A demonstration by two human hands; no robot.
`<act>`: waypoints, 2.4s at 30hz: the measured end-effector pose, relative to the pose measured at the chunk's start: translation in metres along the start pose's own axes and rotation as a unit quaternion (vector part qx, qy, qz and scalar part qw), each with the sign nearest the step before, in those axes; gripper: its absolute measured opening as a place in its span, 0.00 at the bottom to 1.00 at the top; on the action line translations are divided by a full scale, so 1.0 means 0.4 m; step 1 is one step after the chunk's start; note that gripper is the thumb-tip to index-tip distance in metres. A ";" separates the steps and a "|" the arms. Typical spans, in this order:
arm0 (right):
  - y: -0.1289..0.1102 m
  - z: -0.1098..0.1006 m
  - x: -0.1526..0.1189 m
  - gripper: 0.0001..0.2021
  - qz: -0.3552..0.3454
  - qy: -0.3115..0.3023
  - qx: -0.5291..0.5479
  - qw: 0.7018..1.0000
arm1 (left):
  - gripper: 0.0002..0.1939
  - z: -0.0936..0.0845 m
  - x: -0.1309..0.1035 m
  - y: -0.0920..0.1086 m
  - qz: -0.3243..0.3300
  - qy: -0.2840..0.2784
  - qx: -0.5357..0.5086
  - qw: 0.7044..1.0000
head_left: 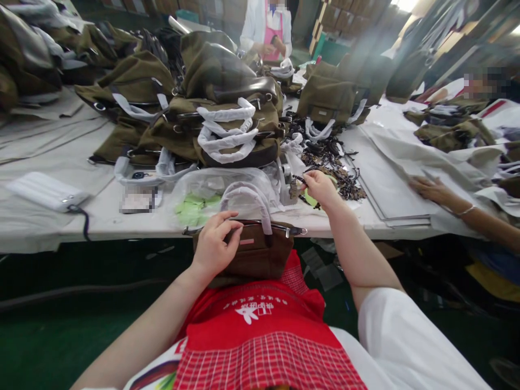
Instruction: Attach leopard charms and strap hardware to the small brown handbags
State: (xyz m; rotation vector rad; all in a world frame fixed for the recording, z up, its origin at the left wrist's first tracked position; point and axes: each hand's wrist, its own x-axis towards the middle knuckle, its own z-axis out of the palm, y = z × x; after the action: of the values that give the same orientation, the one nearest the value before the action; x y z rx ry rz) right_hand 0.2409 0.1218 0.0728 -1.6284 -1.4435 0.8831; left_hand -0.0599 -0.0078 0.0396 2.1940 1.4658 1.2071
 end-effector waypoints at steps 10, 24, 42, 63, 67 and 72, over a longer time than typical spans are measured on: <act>-0.098 0.055 -0.157 0.17 -0.062 -0.110 0.107 0.986 | 0.18 -0.020 -0.008 0.035 -0.010 -0.008 0.001 1.000; -0.062 0.169 -0.392 0.14 0.081 -0.278 0.292 0.912 | 0.08 -0.045 -0.030 0.072 -0.174 -0.201 -0.262 0.928; -0.038 0.153 -0.378 0.12 -0.023 -0.192 0.153 0.969 | 0.20 -0.040 -0.036 0.085 -0.168 -0.167 -0.247 0.939; -0.042 0.175 -0.414 0.18 -0.039 -0.226 0.165 0.959 | 0.11 -0.012 -0.002 0.132 -0.103 -0.114 -0.162 0.975; -0.024 0.180 -0.411 0.18 0.000 -0.262 0.217 0.940 | 0.07 -0.020 0.008 0.121 -0.131 -0.157 -0.227 0.952; 0.003 0.172 -0.397 0.15 0.009 -0.276 0.223 0.935 | 0.09 -0.028 0.007 0.106 -0.153 -0.217 -0.237 0.935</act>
State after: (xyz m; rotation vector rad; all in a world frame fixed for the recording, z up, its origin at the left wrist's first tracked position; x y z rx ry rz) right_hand 0.1622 -0.0291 0.0409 -1.0941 -1.4377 1.6386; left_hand -0.0400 -0.0277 0.0731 1.6871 1.1308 0.7961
